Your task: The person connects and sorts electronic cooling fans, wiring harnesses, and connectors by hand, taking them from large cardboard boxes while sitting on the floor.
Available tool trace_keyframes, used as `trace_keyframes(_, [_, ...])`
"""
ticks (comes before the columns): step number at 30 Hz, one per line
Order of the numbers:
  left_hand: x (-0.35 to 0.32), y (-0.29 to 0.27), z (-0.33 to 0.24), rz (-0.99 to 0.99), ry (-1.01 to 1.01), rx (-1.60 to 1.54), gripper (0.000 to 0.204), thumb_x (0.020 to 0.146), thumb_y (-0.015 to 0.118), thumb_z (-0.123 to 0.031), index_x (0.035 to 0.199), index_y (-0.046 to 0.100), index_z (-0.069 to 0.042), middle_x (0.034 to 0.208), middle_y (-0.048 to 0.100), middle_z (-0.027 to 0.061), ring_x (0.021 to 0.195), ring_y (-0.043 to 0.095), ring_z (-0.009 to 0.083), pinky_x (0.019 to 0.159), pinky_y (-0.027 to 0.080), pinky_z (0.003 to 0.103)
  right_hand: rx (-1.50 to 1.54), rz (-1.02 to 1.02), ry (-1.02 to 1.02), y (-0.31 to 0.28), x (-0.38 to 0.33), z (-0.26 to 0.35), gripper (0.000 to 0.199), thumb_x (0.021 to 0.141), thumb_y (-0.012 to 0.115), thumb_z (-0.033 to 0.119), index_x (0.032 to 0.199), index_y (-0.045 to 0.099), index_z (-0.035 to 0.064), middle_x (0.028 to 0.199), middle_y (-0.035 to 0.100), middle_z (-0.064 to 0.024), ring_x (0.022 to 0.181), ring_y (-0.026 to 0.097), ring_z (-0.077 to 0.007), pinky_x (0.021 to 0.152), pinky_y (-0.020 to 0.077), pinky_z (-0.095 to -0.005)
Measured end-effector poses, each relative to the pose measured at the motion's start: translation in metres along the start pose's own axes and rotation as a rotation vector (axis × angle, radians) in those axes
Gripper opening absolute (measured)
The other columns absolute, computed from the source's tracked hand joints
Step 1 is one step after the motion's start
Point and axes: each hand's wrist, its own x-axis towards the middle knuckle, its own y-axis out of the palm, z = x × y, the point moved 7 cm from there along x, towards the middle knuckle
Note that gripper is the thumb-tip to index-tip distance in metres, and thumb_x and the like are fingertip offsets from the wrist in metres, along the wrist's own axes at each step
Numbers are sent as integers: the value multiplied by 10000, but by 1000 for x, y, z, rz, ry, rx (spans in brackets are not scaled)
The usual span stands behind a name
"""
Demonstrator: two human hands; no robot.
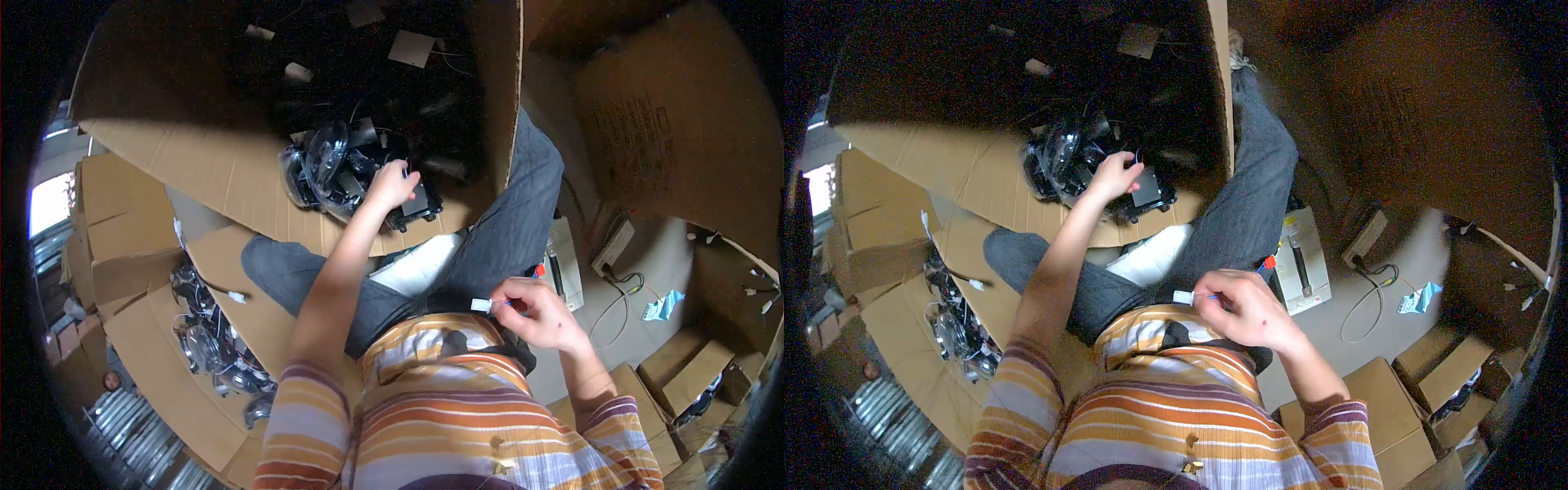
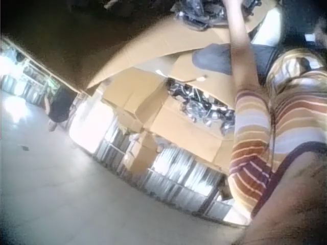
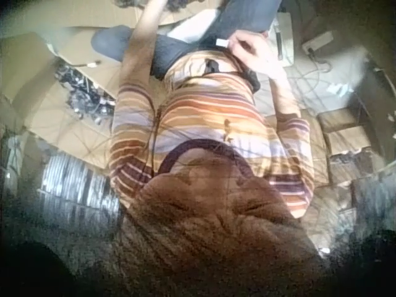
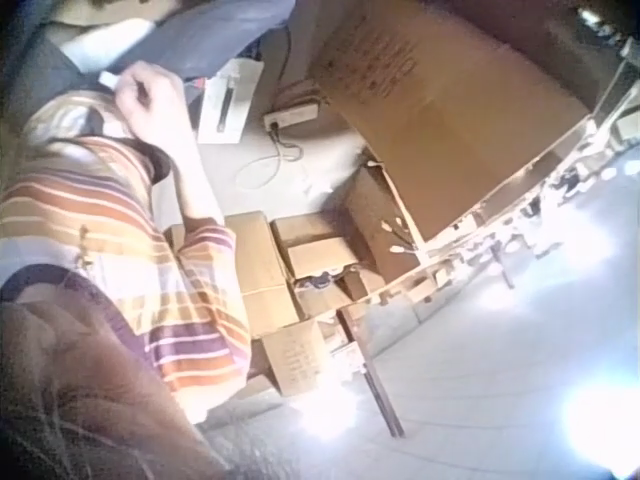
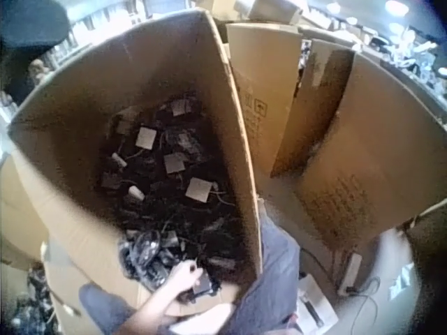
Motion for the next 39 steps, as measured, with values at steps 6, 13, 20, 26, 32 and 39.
trace_keyframes(6, [61,60,57,279,-529,-127,288,791,445,-256,851,507,19,708,603,114,629,588,158,490,465,285,153,-102,6,-23,-10,-50,140,709,457,157,688,489,23,599,496,-117,544,492,-247,513,392,-319])
trace_keyframes(13, [63,45,32,90,38,287,275,735,492,-249,570,530,-32,516,517,44,456,432,117,433,354,289,326,-31,85,-13,-15,-55,108,719,488,150,719,498,42,593,501,-94,525,512,-215,492,399,-287])
trace_keyframes(20, [-28,9,1,-98,152,-215,201,818,429,-177,744,546,-30,767,561,24,690,493,82,612,384,218,216,-22,73,-6,-8,-48,137,723,476,161,727,526,33,610,523,-99,563,536,-201,533,412,-278])
trace_keyframes(26, [-71,-18,-9,-196,387,-431,244,857,332,-155,787,498,10,755,543,66,751,512,139,720,391,252,71,49,40,10,-5,-16,154,737,478,166,731,524,18,608,533,-86,570,540,-157,545,416,-264])
trace_keyframes(32, [-112,-36,-15,-128,242,-783,267,865,301,-199,934,484,-18,655,496,-8,579,427,55,557,369,191,9,122,-1,32,0,-3,175,744,476,178,738,529,11,627,540,-86,582,527,-125,548,417,-257])
trace_keyframes(39, [-151,-47,-18,-64,317,-786,278,872,296,-182,1030,429,5,679,445,-13,546,374,37,507,333,158,-53,129,3,45,5,15,173,744,477,177,734,531,13,573,517,-78,522,499,-115,512,404,-250])
